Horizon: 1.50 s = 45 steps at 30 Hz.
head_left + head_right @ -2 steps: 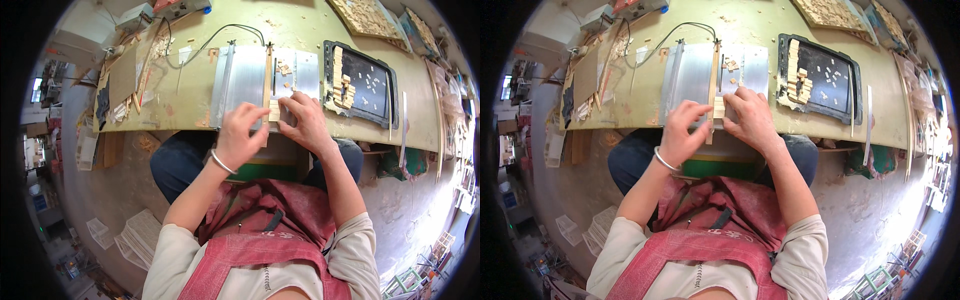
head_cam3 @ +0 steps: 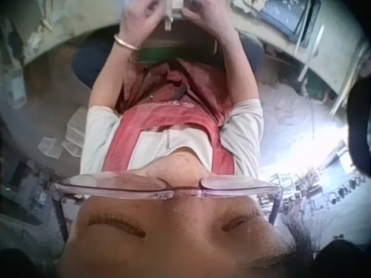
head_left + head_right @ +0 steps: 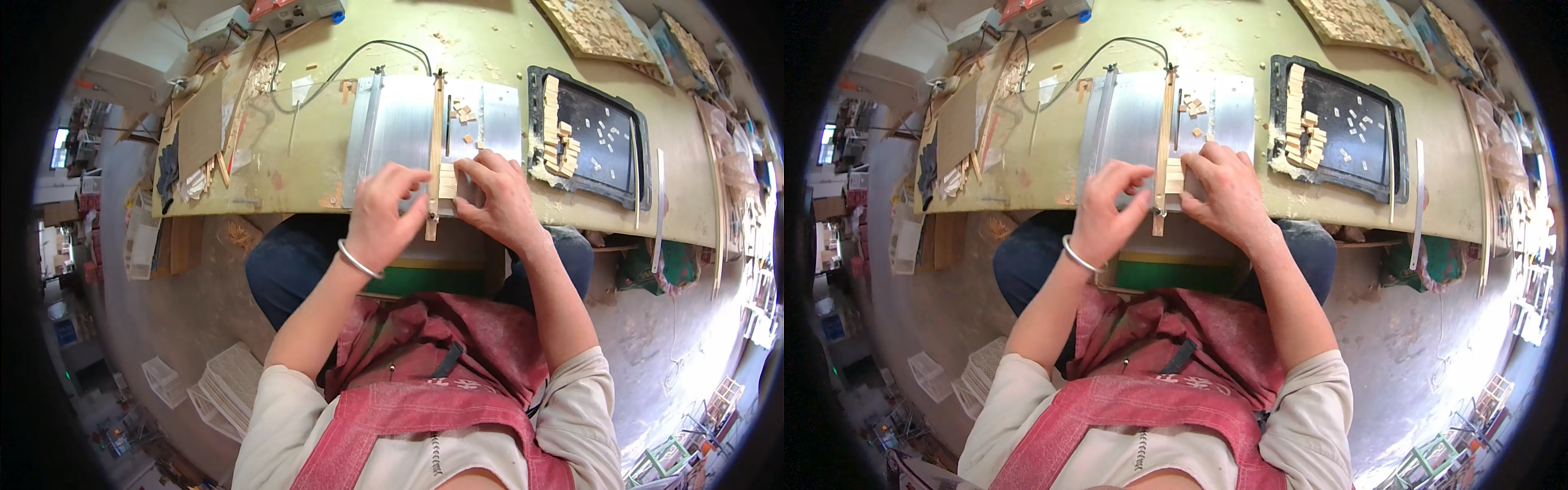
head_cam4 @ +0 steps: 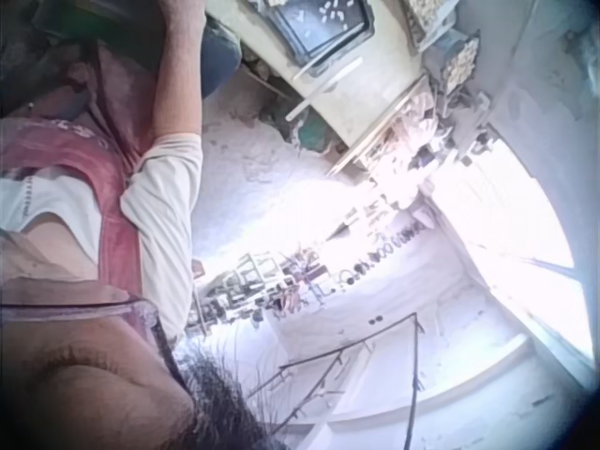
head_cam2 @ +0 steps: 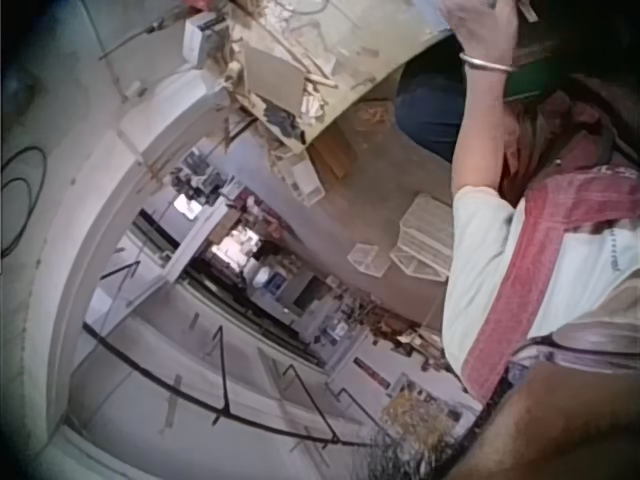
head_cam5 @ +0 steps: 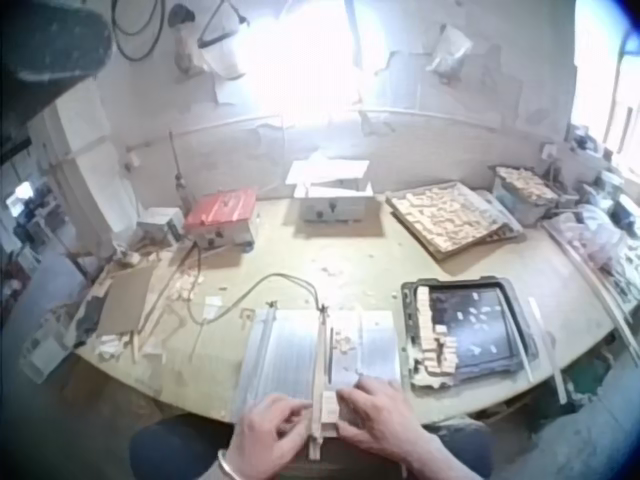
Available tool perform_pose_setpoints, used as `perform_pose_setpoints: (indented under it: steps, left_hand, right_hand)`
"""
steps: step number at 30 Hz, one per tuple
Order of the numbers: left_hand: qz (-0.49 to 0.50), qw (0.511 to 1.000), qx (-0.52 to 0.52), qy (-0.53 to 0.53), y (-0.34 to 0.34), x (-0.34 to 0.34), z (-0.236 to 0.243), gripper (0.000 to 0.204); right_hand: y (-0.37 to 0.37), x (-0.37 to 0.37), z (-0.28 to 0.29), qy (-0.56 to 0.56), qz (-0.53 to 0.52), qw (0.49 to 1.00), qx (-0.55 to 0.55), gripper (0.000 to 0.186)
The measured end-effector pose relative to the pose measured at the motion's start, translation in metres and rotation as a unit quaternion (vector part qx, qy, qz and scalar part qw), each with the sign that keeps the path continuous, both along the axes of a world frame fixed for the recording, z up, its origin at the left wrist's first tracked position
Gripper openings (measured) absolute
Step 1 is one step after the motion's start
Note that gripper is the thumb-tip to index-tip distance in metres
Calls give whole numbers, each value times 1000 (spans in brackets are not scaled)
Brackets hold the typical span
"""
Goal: The person operates a table saw to cut small wooden pieces. They feed each piece through the blade one at a time, then place the cut pieces into a black tray on the table.
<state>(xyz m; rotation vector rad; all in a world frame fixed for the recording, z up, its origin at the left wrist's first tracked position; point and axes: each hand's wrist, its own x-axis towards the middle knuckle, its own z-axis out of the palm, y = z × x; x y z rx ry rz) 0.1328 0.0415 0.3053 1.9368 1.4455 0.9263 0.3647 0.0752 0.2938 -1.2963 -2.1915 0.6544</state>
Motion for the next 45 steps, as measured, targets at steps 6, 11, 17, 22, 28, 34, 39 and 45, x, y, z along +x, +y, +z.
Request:
perform_pose_setpoints:
  steps: [6, 11, 17, 22, 28, 34, 39, 45]
  left_hand:
    - [-89, 990, -16, 111, 32, -8, 5, 39]
    - [-86, 988, -30, 125, 45, -1, -3, 43]
    - [-85, 992, -18, 93, 55, 1, -12, 42]
    - [-81, 994, 17, 72, 60, 3, -17, 42]
    - [-69, 995, 10, 70, 65, 3, -19, 41]
    - [-65, 996, 6, 62, 70, 4, -20, 42]
    - [-64, 996, -1, 64, 75, 4, -19, 42]
    - [-62, 996, -3, 56, 84, 4, -21, 42]
  right_hand:
    - [7, -1, -2, 9, -1, 1000, 8, 43]
    - [12, -1, -3, 11, -1, 1000, 9, 41]
    - [17, -1, -3, 15, 1, 1000, 9, 40]
    - [21, -1, -5, 9, -5, 1000, 2, 43]
    - [28, -2, -5, -2, -7, 1000, -8, 45]
    - [34, -2, -5, -11, -10, 1000, -16, 46]
    - [39, -2, -3, -15, -8, 999, -31, 46]
    - [46, -2, -5, 4, -8, 1000, -20, 45]
